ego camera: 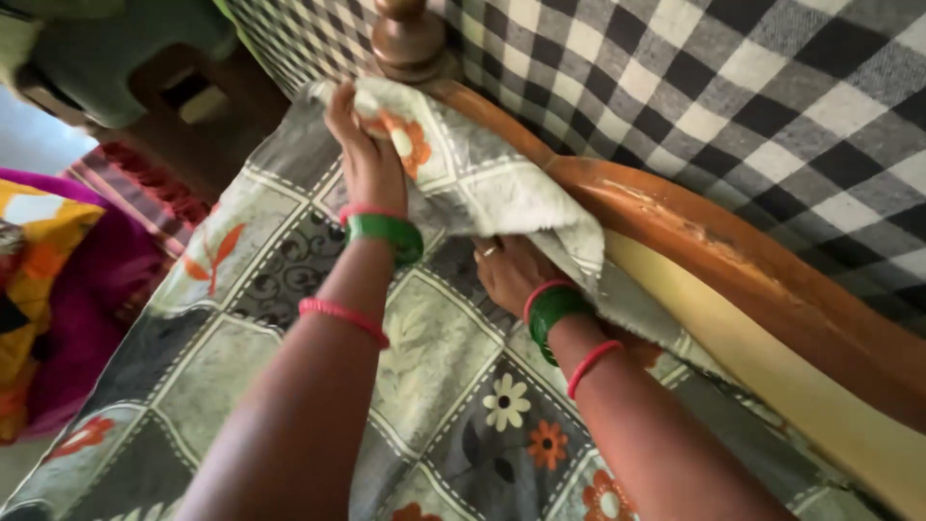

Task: The person unfolds a bedsheet, spreads it across a bed, and smooths and tucks the edges under the mattress by hand.

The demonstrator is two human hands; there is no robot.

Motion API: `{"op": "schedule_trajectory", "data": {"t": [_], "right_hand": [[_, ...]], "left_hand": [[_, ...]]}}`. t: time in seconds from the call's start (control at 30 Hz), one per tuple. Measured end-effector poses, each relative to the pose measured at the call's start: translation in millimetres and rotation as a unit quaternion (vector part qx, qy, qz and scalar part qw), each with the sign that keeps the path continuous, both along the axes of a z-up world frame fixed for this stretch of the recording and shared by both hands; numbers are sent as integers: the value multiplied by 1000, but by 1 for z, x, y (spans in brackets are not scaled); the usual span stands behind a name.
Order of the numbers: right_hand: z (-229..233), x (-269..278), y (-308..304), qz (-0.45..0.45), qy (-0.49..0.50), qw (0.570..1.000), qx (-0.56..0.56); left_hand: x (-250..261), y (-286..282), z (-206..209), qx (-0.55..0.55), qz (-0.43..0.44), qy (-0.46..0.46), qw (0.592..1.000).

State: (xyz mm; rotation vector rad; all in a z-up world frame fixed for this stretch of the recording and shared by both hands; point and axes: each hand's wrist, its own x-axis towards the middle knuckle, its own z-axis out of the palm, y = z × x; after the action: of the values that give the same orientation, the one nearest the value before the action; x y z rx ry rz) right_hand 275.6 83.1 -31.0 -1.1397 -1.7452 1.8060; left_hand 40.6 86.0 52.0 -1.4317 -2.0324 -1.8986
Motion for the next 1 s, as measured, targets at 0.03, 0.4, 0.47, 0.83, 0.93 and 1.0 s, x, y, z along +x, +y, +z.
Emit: {"op": "schedule_trajectory", "data": {"t": [0.03,0.4,0.47,0.83,0.93,1.0], "right_hand": [[31,0,-9,72,-142,968,195],[-71,-36,9,76,-342,692,632],[-51,-54,8,-40,-276,720,635],[-19,-66,25,-25,-200,930,306],[45,-43,-20,-3,-264,918,295],[79,-18,-46,-39,-247,922,296]], "left_hand": [[13,-11,-9,-16,-8,-100,995],[60,-82,-38,-162,-150,271,937],[49,-45,-24,-400,-132,374,826],[58,-7,68,-589,-125,309,737],[57,-11,68,-618,-145,276,721],[57,-8,74,-650,-139,303,682]]}}
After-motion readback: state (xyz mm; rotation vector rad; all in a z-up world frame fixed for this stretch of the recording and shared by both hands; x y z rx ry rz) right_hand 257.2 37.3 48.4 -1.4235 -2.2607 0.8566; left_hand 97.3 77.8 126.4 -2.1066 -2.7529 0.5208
